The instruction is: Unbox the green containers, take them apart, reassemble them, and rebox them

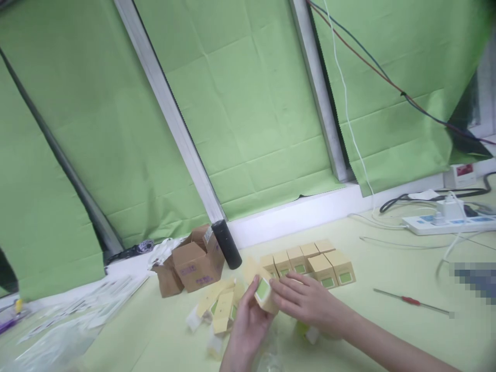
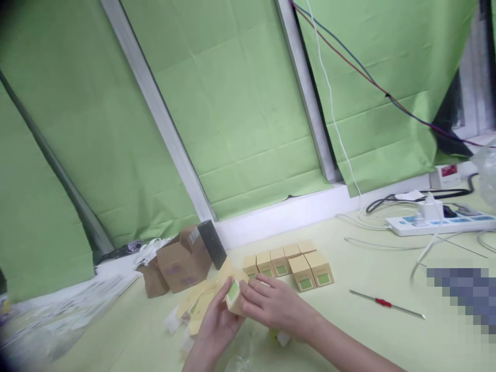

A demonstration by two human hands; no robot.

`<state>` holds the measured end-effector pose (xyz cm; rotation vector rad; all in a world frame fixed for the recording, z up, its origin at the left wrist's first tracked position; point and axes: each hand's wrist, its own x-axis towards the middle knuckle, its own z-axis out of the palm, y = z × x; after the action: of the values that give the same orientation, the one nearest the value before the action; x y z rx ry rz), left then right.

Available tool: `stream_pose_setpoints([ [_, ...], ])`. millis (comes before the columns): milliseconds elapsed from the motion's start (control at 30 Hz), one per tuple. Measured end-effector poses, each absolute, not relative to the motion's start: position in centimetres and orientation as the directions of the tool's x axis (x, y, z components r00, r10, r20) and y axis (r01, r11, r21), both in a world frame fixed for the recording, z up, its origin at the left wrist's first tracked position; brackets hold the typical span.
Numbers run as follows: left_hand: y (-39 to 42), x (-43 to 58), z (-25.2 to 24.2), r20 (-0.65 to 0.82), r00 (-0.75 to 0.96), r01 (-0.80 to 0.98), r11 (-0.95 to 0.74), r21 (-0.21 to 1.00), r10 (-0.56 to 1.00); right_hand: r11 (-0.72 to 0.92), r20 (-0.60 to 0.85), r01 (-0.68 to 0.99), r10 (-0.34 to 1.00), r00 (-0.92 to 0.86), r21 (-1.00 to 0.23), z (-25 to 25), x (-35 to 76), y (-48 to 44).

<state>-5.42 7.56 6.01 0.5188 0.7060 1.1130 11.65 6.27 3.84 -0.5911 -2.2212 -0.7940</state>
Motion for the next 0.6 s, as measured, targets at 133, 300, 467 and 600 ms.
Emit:
stream_pose_setpoints([
  [133, 7.7, -5.8, 6.0, -0.237, 0.293, -0.612, 0.373, 0.697, 0.926, 0.724, 0.725, 0.574, 0.149, -0.672, 0.383, 4.3, 11.6, 5.9],
  [300, 7.4, -5.4, 5.7, -0.222, 0.275, -0.548, 0.342, 0.764, 0.936, 0.727, 0.722, 0.585, 0.179, -0.668, 0.361, 5.3, 11.0, 5.4],
  [467, 6.9, -5.1, 6.0, -0.193, 0.253, -0.524, 0.302, 0.796, 0.948, 0.662, 0.699, 0.595, 0.149, -0.700, 0.455, 4.7, 11.3, 5.7],
  [600, 7.0, -5.0, 6.2, -0.158, 0.186, -0.543, 0.236, 0.806, 0.970, 0.621, 0.724, 0.577, 0.023, -0.690, 0.530, 3.0, 11.8, 6.5],
])
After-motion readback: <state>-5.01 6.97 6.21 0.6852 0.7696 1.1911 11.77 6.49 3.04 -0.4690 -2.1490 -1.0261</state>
